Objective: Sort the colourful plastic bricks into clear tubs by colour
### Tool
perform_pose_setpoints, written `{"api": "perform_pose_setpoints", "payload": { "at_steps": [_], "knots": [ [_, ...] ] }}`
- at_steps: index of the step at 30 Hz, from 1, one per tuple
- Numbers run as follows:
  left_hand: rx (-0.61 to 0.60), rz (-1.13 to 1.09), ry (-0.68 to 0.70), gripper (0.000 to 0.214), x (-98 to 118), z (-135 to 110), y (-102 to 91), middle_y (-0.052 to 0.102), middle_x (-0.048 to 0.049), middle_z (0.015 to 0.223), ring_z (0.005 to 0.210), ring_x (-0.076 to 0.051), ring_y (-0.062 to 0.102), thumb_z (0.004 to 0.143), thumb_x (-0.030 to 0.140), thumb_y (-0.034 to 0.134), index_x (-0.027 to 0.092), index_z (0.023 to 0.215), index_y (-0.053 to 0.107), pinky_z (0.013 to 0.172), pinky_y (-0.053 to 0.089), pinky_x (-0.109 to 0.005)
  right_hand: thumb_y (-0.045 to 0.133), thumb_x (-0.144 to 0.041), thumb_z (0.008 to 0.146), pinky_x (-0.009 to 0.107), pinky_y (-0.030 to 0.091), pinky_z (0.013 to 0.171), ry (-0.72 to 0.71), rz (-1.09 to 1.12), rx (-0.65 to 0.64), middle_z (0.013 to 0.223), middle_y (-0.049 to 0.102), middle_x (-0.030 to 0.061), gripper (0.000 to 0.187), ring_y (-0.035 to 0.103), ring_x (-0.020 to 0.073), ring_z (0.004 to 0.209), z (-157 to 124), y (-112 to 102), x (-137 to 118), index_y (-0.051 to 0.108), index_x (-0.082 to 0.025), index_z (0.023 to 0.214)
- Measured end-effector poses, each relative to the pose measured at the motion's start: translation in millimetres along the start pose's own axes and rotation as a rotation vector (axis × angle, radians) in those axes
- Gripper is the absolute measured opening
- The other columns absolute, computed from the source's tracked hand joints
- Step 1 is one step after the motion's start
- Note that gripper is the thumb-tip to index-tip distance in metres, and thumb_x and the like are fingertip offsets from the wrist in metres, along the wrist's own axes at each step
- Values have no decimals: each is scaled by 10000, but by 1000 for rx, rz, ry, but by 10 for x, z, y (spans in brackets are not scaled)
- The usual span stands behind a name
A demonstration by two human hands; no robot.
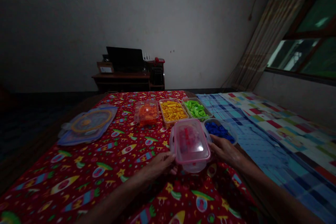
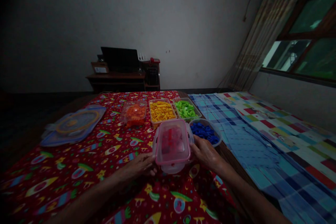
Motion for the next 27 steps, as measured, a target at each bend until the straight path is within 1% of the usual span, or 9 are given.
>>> {"api": "perform_pose_setpoints", "payload": {
  "at_steps": [4, 6, 8, 10, 12, 17, 22, 24, 27],
  "knots": [
    [87, -263, 59, 481, -42, 61, 13, 712, -60, 910, 761, -153, 675, 637, 486, 782, 180, 972, 622, 685, 528, -240, 365, -292, 920, 341, 487, 720, -26, -294, 160, 936, 705, 116, 417, 664, 252, 823, -134, 103, -114, 532, -150, 1275],
    [86, -347, 76, 488, -27, 105, 20, 706, -97, 1010, 844, -177, 684, 658, 439, 786, 159, 1021, 617, 753, 543, -266, 358, -261, 921, 358, 493, 746, -45, -405, 240, 964, 700, 140, 425, 664, 264, 854, -180, 147, -152, 521, -135, 1293],
    [86, -401, 85, 493, -6, 149, 31, 702, -122, 1049, 883, -198, 686, 664, 400, 792, 136, 1043, 620, 795, 548, -291, 346, -239, 928, 363, 493, 806, -104, -416, 285, 1040, 688, 149, 408, 657, 259, 927, -204, 185, -172, 542, -138, 1271],
    [79, -432, 84, 494, 7, 181, 49, 708, -135, 1042, 880, -214, 691, 649, 376, 806, 118, 1033, 634, 801, 551, -302, 339, -225, 934, 344, 490, 855, -166, -334, 281, 1142, 665, 131, 406, 645, 235, 1001, -209, 210, -181, 536, -165, 1284],
    [59, -445, 86, 489, 15, 187, 69, 717, -141, 1014, 865, -224, 696, 629, 360, 820, 99, 1008, 654, 805, 550, -306, 356, -228, 933, 325, 497, 862, -182, -230, 270, 1196, 648, 107, 407, 642, 218, 1024, -206, 219, -193, 534, -192, 1297],
    [61, -449, 75, 515, 44, 58, 14, 732, -141, 967, 853, -241, 700, 566, 360, 848, 80, 969, 688, 827, 541, -311, 409, -241, 909, 361, 515, 857, -88, -39, 257, 1103, 698, 89, 377, 668, 237, 971, -213, 257, -296, 626, -201, 1214],
    [155, -337, 66, 526, 50, -171, -137, 730, -125, 994, 877, -244, 697, 599, 417, 821, 107, 1000, 680, 806, 540, -306, 452, -271, 895, 386, 524, 864, -54, 154, 229, 1169, 667, 88, 384, 659, 257, 1006, -189, 386, -365, 627, -179, 1224],
    [210, -279, 77, 528, 39, -229, -152, 730, -116, 1001, 874, -242, 698, 616, 447, 804, 124, 1011, 669, 783, 544, -305, 460, -298, 897, 387, 524, 876, -50, 243, 216, 1212, 643, 71, 392, 646, 254, 1037, -163, 421, -352, 616, -184, 1237],
    [274, -228, 93, 554, 17, -251, -119, 733, -110, 978, 876, -254, 697, 575, 484, 814, 142, 984, 661, 775, 548, -318, 481, -347, 889, 399, 523, 884, 16, 341, 187, 1213, 642, 65, 413, 630, 263, 1069, -147, 432, -300, 611, -177, 1243]
  ]
}}
Point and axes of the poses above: each hand's wrist, its own z-axis towards the middle knuckle, its own y-axis out of the palm, x = y × z, the point moved 2 cm from there along z, towards the middle knuckle
